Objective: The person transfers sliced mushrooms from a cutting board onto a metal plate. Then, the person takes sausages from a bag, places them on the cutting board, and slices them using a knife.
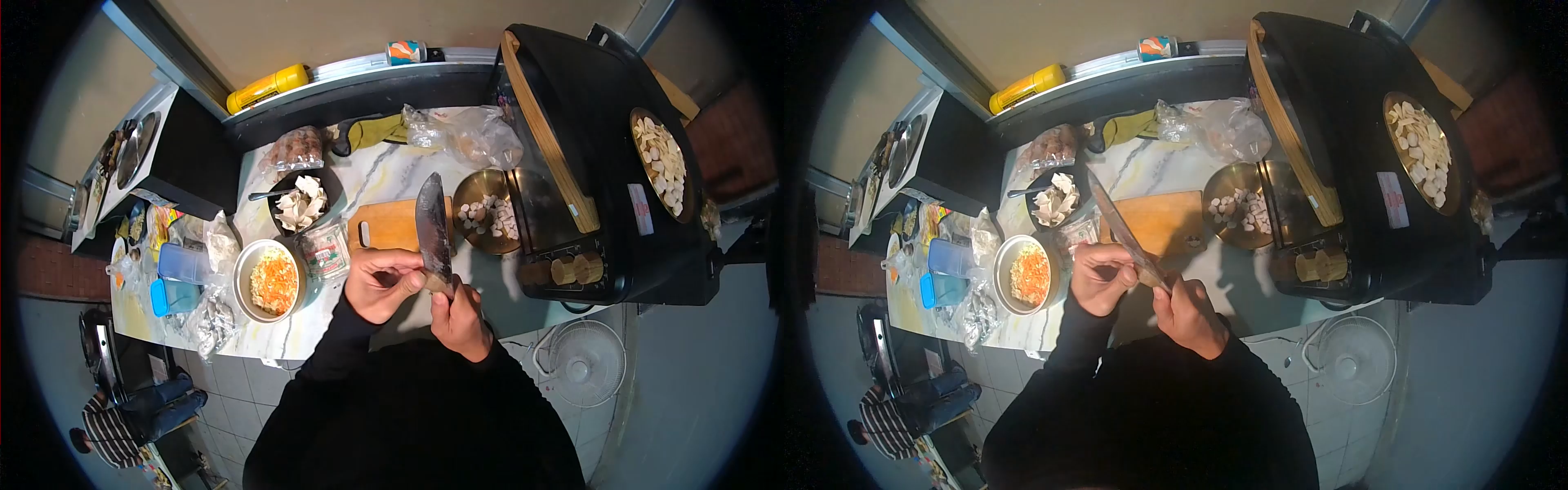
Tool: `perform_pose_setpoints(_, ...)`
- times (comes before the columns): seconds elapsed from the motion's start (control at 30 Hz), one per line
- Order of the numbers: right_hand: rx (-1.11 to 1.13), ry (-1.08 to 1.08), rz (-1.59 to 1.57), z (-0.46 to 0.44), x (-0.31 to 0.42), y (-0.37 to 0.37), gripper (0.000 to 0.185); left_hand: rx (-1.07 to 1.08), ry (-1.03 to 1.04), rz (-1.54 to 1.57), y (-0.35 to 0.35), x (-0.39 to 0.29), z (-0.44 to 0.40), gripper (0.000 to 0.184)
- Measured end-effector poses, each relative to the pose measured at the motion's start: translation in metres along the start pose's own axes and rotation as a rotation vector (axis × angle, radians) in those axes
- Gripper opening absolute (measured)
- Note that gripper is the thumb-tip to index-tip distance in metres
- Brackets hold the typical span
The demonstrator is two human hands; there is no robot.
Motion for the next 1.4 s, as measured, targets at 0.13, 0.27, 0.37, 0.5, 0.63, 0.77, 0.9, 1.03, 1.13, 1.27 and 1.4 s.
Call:
perform_pose_setpoints(0.13, -0.068, -0.025, 0.038, 0.002, -0.006, 0.007, 0.012, 0.024, -0.071, 0.553, 0.001, 0.038, 0.002, 0.024)
perform_pose_setpoints(0.27, -0.068, 0.037, 0.016, 0.008, -0.008, 0.009, 0.01, -0.025, -0.073, 0.438, 0.0, 0.044, 0.009, 0.02)
perform_pose_setpoints(0.37, -0.044, 0.029, 0.044, 0.007, -0.009, 0.008, 0.011, -0.023, 0.01, 0.213, -0.004, 0.031, 0.004, 0.018)
perform_pose_setpoints(0.5, -0.022, 0.031, 0.048, 0.004, -0.004, 0.008, 0.012, -0.031, 0.012, 0.196, -0.007, 0.022, 0.002, 0.017)
perform_pose_setpoints(0.63, 0.009, 0.054, 0.016, 0.006, -0.006, 0.01, 0.013, -0.036, 0.019, 0.161, -0.011, 0.015, 0.002, 0.014)
perform_pose_setpoints(0.77, 0.084, 0.062, 0.006, 0.005, -0.003, 0.006, 0.015, 0.004, -0.052, 0.059, -0.017, 0.007, 0.001, 0.011)
perform_pose_setpoints(0.9, 0.132, 0.067, 0.006, 0.006, -0.006, 0.005, 0.016, 0.063, -0.083, -0.01, -0.019, 0.0, -0.004, 0.011)
perform_pose_setpoints(1.03, 0.161, 0.116, -0.026, 0.005, -0.004, 0.004, 0.016, 0.086, -0.092, -0.023, -0.023, 0.0, -0.008, 0.012)
perform_pose_setpoints(1.13, 0.165, 0.133, -0.011, 0.007, -0.007, 0.005, 0.017, 0.132, -0.102, -0.037, -0.027, 0.005, -0.01, 0.013)
perform_pose_setpoints(1.27, 0.184, 0.171, -0.033, 0.005, -0.013, 0.008, 0.019, 0.116, -0.125, -0.009, -0.03, 0.016, -0.012, 0.014)
perform_pose_setpoints(1.4, 0.104, 0.293, 0.051, 0.003, -0.03, 0.023, 0.019, 0.0, -0.145, -0.045, -0.03, 0.056, -0.019, 0.02)
Point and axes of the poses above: each hand's wrist, its own z-axis away from the middle knuckle, its own y-axis out of the palm, x = y × z, the point moved 1 cm from there along -z, towards the middle knuckle, and after that the axes turned 2 degrees about -y, right-handed, at the moved point
